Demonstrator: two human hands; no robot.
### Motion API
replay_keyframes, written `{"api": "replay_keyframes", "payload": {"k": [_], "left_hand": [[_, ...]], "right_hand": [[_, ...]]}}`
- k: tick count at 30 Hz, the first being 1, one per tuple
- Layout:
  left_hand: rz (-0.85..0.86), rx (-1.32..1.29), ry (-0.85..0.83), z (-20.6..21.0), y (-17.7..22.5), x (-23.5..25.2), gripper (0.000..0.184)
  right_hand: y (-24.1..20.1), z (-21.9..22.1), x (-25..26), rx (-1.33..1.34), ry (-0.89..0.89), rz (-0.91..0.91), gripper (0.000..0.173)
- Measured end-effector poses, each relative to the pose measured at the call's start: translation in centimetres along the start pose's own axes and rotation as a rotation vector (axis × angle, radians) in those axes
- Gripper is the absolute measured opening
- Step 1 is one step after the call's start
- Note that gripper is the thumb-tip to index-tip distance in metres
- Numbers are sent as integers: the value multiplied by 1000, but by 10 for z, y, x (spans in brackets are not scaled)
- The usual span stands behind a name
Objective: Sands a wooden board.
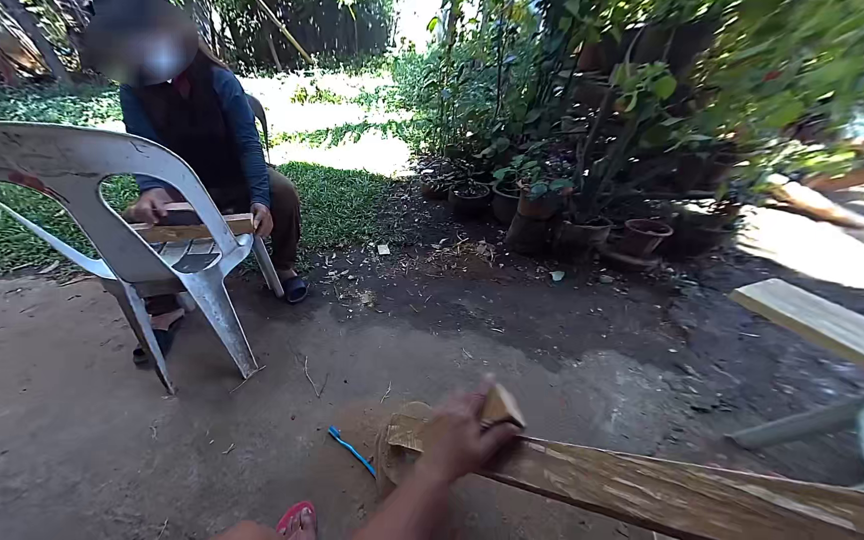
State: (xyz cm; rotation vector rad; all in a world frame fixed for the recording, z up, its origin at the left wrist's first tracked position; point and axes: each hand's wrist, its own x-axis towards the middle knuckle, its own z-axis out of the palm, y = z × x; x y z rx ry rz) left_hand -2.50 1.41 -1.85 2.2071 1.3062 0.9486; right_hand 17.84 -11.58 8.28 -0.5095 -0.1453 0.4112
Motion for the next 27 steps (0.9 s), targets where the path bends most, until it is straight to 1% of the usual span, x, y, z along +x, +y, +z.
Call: {"api": "replay_keyframes", "payload": {"k": [2, 4, 5, 6, 7, 8, 9, 10, 12, 13, 14, 15, 16, 17, 18, 19, 20, 21, 23, 25, 26, 27], "left_hand": [[-347, 39, -115, -11, -68, -5, 81], [-573, 37, -168, -20, -119, -13, 83], [-646, 34, -166, -22, -134, -18, 84], [-698, 34, -160, -24, -141, -23, 85], [-720, 35, -153, -25, -136, -25, 85], [-707, 36, -146, -26, -123, -24, 84], [-652, 28, -139, -26, -100, -22, 82], [-560, 11, -140, -25, -71, -20, 80], [-307, -34, -143, -25, -3, -20, 78], [-144, -45, -111, -20, 26, -22, 77], [14, -46, -52, -12, 46, -25, 77], [132, -27, 14, -4, 57, -26, 78], [185, 5, 64, 1, 60, -26, 80], [168, 40, 79, 3, 56, -25, 80], [86, 76, 64, 0, 48, -23, 79], [-58, 102, 10, -5, 36, -20, 80], [-244, 123, -72, -11, 18, -16, 81], [-421, 136, -135, -15, -8, -13, 82], [-672, 130, -132, -18, -68, -17, 82], [-841, 133, -112, -24, -108, -30, 82], [-894, 143, -111, -26, -116, -34, 83], [-920, 146, -113, -27, -115, -37, 83]], "right_hand": [[0, 1, 1, -26, 35, -16, 102], [2, -3, 4, -49, 29, -38, 96], [4, -7, 5, -53, 19, -43, 94], [6, -12, 8, -54, 5, -36, 92], [8, -18, 12, -45, -4, -7, 88], [9, -21, 15, -32, -11, 8, 85], [10, -22, 17, -28, -17, 9, 83], [10, -22, 16, -37, -19, 2, 83], [9, -16, 9, -54, -11, -34, 91], [7, -11, 6, -51, 5, -50, 94], [6, -8, 4, -41, 19, -53, 94], [5, -5, 3, -34, 27, -50, 95], [4, -2, 2, -43, 43, -41, 93], [3, -1, 2, -41, 51, -31, 91], [3, -1, 3, -32, 59, -24, 88], [3, -2, 4, -19, 60, -17, 86], [3, -3, 5, -8, 55, -15, 86], [3, -5, 6, 1, 52, -13, 84], [3, -5, 6, -10, 48, -19, 84], [2, -6, 5, -30, 7, -23, 91], [1, -6, 3, -38, 1, -28, 93], [0, -4, 1, -48, 9, -36, 92]]}}
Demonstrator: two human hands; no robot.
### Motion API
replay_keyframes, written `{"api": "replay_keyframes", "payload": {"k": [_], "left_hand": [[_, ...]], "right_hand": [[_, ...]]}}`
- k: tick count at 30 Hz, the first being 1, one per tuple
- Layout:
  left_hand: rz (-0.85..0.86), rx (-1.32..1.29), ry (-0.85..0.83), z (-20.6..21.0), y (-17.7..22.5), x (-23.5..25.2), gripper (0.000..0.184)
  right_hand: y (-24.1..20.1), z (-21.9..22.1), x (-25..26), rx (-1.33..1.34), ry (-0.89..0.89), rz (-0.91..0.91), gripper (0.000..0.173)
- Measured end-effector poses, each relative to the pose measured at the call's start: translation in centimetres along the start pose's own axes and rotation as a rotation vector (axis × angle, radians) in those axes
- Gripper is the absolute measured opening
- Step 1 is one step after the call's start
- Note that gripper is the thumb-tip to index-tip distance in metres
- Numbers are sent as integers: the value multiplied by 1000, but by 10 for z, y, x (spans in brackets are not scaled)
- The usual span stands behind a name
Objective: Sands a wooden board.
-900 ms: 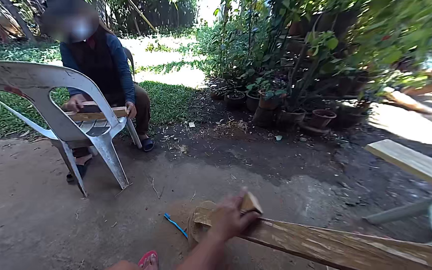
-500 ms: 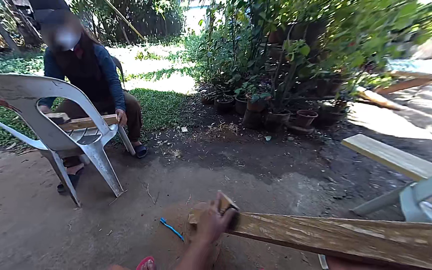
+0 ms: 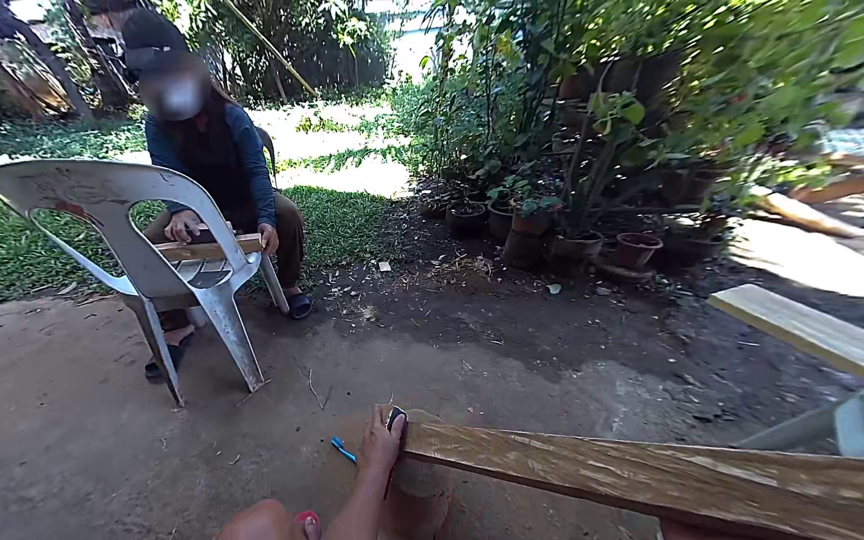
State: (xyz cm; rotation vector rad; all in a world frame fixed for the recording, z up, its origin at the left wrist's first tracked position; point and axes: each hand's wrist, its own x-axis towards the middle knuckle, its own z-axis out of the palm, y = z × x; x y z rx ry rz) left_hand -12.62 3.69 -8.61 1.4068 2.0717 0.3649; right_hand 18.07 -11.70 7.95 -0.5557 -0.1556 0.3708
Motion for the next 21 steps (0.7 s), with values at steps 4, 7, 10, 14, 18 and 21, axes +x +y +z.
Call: {"api": "replay_keyframes", "payload": {"k": [4, 7, 10, 14, 18, 21], "left_hand": [[191, -12, -45, -9, 47, -57, 80], [546, 28, -65, -13, 95, -123, 83], [772, 41, 126, 3, 98, -137, 84], [398, 89, 9, -1, 67, -78, 84], [44, 33, -16, -1, 1, -19, 81], [-33, 21, -13, -3, -4, -25, 79]], "right_hand": [[-2, 4, -2, -24, 9, -8, 86], [-2, 2, -2, 14, 15, 17, 84], [3, -8, 7, 50, -7, 119, 80], [7, -13, 13, 51, -42, 106, 80], [9, -16, 15, 114, -59, 114, 78], [10, -19, 14, 119, -77, 120, 81]]}}
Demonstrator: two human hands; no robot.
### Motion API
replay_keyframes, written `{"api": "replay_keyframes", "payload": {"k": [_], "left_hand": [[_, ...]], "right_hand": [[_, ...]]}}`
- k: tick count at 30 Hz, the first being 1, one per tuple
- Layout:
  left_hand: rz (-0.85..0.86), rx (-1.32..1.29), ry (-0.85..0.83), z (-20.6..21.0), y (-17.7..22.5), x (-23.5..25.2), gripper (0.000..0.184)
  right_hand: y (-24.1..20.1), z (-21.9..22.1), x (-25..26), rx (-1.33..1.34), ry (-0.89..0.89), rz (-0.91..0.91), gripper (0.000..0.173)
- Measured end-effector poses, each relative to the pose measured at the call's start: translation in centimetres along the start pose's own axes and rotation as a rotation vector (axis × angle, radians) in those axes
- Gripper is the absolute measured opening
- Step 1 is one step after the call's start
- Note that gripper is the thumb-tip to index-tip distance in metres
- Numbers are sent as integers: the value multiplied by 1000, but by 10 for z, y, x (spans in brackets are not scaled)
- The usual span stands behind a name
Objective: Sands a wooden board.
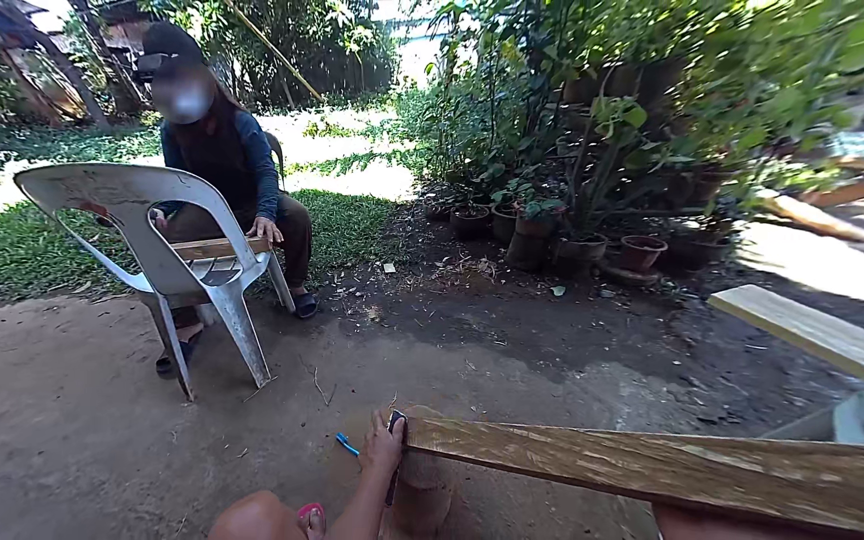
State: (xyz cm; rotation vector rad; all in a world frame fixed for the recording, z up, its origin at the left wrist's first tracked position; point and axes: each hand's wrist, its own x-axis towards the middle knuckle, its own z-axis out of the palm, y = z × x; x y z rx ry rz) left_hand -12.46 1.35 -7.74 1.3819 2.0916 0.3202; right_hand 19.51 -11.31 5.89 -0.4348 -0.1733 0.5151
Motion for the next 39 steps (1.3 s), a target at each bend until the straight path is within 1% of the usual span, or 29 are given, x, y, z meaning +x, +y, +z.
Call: {"api": "replay_keyframes", "payload": {"k": [1, 2, 3, 6, 7, 8, 9, 10, 12, 15, 17, 18, 19, 20, 21, 22, 24, 26, 27, 28, 29, 30, 31, 33, 34, 37, 39], "left_hand": [[38, -11, -7, -2, 10, -11, 80], [113, -20, -16, -3, 24, -26, 80], [213, -20, -27, -6, 39, -44, 81], [546, 46, -58, -14, 84, -104, 84], [636, 60, -34, -11, 90, -114, 86], [683, 67, -2, -8, 92, -116, 88], [692, 61, 25, -5, 90, -111, 88], [654, 56, 31, -3, 85, -102, 87], [455, 66, -20, -7, 74, -73, 85], [179, 9, -31, -9, 30, -19, 82], [37, -14, -19, -8, 4, 1, 79], [-9, -20, -13, -6, -3, 4, 79], [-30, -26, -5, -4, -4, 2, 79], [-25, -31, -4, -4, 0, -3, 79], [14, -35, -9, -4, 7, -12, 79], [87, -46, -20, -5, 18, -22, 79], [296, -2, -61, -13, 48, -53, 81], [512, 71, -104, -25, 82, -96, 83], [601, 85, -97, -26, 92, -112, 85], [657, 90, -80, -24, 97, -120, 86], [673, 88, -60, -22, 97, -119, 87], [652, 82, -47, -20, 95, -112, 87], [595, 78, -42, -18, 90, -101, 87], [424, 59, -60, -18, 74, -69, 86], [336, 39, -62, -18, 63, -51, 85], [150, -14, -34, -22, 25, -14, 78], [89, -27, -9, -23, 9, -7, 76]], "right_hand": [[0, 0, 0, 3, -9, -3, 83], [1, 0, 0, 1, -18, -1, 85], [1, -1, 0, 6, -25, 3, 88], [1, 0, -1, -18, -1, 20, 83], [1, 0, -1, -36, -7, 20, 84], [0, 0, 0, -42, -7, 18, 85], [0, 1, 1, -35, -4, 16, 85], [0, 1, 1, -34, -7, 15, 85], [1, 0, 3, -30, -24, 14, 86], [-1, -2, 3, -15, -25, 32, 83], [-2, 0, 2, -26, -16, 37, 83], [-3, 3, 1, -44, -20, 29, 87], [-4, 7, -3, -70, -25, 10, 94], [-7, 12, -9, -79, -27, -28, 100], [-8, 14, -11, -90, -30, -53, 103], [-7, 13, -10, -106, -36, -59, 105], [-7, 12, -12, -87, -32, -48, 101], [-6, 3, -10, 1, -67, 53, 97], [-1, -7, 0, 29, -111, 147, 95], [3, -16, 8, 67, -199, 216, 98], [5, -22, 13, 91, -276, 254, 99], [5, -24, 16, 94, -323, 265, 100], [6, -25, 18, 94, -340, 266, 100], [5, -28, 20, 77, -362, 250, 98], [6, -30, 20, 78, -395, 240, 94], [10, -37, 23, 119, -591, 237, 71], [10, -37, 23, 102, -643, 228, 70]]}}
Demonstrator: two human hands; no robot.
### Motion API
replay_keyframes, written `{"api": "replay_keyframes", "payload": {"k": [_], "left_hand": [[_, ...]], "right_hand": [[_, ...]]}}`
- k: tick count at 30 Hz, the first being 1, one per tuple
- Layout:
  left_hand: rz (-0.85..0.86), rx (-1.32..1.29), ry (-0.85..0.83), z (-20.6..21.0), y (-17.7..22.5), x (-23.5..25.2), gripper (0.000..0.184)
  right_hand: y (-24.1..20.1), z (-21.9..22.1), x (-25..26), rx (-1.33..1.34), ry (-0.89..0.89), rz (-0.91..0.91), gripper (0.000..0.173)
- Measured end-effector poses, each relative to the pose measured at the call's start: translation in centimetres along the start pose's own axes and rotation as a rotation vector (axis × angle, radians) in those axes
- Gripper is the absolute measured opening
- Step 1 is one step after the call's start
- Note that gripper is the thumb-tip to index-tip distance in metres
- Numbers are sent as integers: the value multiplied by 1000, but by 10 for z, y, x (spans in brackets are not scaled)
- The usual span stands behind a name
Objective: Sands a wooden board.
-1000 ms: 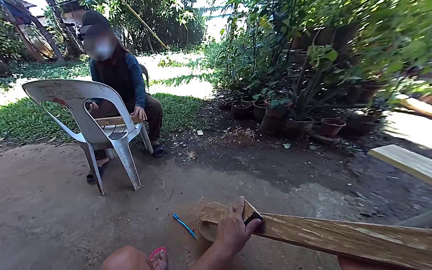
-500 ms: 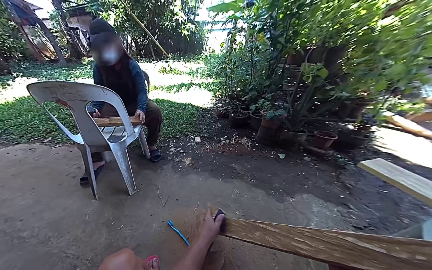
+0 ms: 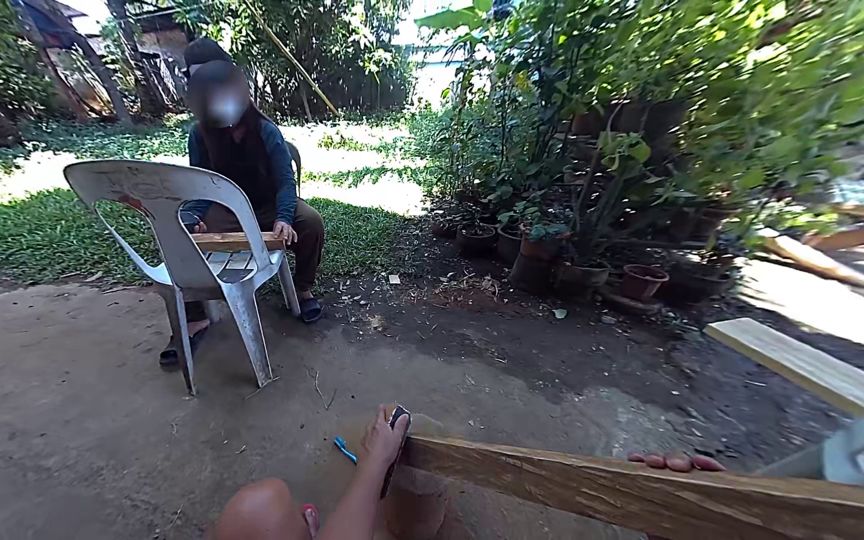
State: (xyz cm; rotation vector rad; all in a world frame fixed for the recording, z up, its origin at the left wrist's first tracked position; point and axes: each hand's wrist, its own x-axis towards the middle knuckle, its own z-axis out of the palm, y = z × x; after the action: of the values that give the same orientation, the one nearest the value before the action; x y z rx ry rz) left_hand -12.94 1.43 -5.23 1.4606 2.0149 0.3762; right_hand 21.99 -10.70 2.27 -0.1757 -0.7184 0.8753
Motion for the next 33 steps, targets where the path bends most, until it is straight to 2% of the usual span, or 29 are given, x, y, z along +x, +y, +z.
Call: {"api": "replay_keyframes", "payload": {"k": [5, 8, 10, 13, 14, 16, 17, 20, 24, 25, 29, 33], "left_hand": [[-32, 52, 5, 3, 2, -6, 78], [-31, 42, 5, 1, 2, -7, 77], [-40, 40, 14, 1, 2, -7, 77], [-53, 49, 17, 2, 3, -7, 77], [-55, 51, 16, 3, 3, -7, 77], [-52, 54, 27, 4, 2, -6, 76], [-49, 50, 32, 4, 1, -6, 76], [-53, 46, 36, 5, -2, -8, 78], [-74, 61, 29, 3, -4, -16, 78], [-78, 59, 28, 4, -6, -17, 77], [-62, 18, 51, 6, -11, -20, 76], [-75, 32, 81, 14, -13, -20, 80]], "right_hand": [[-8, 14, 3, 125, 210, 140, 73], [-9, 16, 7, 120, 305, 120, 83], [-11, 27, 3, 88, 393, 90, 78], [-19, 64, -6, -55, 630, -5, 56], [-20, 66, -7, -69, 653, -64, 60], [-18, 63, -10, -143, 617, -143, 78], [-16, 63, -10, -176, 611, -163, 80], [-17, 72, -3, -259, 650, -173, 66], [-16, 88, 0, -315, 658, -213, 60], [-14, 84, 3, -314, 633, -224, 62], [-3, 55, 25, -297, 552, -247, 91], [-4, 51, 27, -296, 600, -294, 77]]}}
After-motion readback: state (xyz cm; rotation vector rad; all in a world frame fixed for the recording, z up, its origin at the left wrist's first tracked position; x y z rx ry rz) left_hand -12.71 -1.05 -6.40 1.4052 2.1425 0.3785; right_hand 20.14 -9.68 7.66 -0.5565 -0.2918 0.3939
